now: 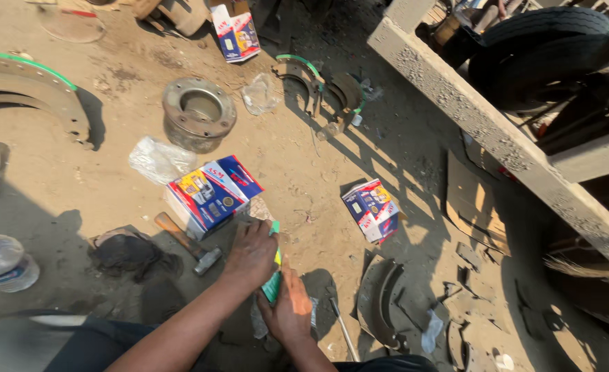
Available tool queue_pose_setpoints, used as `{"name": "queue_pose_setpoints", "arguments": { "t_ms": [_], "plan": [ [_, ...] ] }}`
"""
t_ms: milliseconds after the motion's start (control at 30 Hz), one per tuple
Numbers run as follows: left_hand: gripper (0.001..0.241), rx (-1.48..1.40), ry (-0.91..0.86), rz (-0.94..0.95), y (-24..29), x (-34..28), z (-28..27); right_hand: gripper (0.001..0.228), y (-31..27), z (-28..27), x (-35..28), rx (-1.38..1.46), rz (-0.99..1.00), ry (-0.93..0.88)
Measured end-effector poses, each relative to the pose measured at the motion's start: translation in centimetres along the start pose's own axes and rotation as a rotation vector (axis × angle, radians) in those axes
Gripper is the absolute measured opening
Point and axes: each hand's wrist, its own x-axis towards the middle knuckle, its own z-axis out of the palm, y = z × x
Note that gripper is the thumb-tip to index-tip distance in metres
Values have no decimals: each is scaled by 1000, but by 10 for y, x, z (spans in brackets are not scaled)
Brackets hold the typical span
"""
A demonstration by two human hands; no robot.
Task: The person unpacks new brake lining pads and a bag of rivets, then inserts the rivets into the holes of a brake shoe. The person uses a hammer to tap the rivets into place, securing the lining to the shoe.
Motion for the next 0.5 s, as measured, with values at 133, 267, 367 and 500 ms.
{"name": "queue_pose_setpoints", "arguments": {
  "t_ms": [133, 267, 367, 500],
  "plan": [
    [62, -1, -77, -28, -13, -2, 15, 97, 3, 14, -3, -3, 36, -118],
    [49, 40, -152, -67, -16, -4, 11, 100, 1, 16, -4, 21, -4, -69],
    [64, -20, -123, -63, -14, -9, 4, 103, -2, 14, -9, -31, -45, -26],
    [58, 15, -120, -63, -14, -10, -1, 104, -8, 15, -6, 25, 34, -110]
  ]
}}
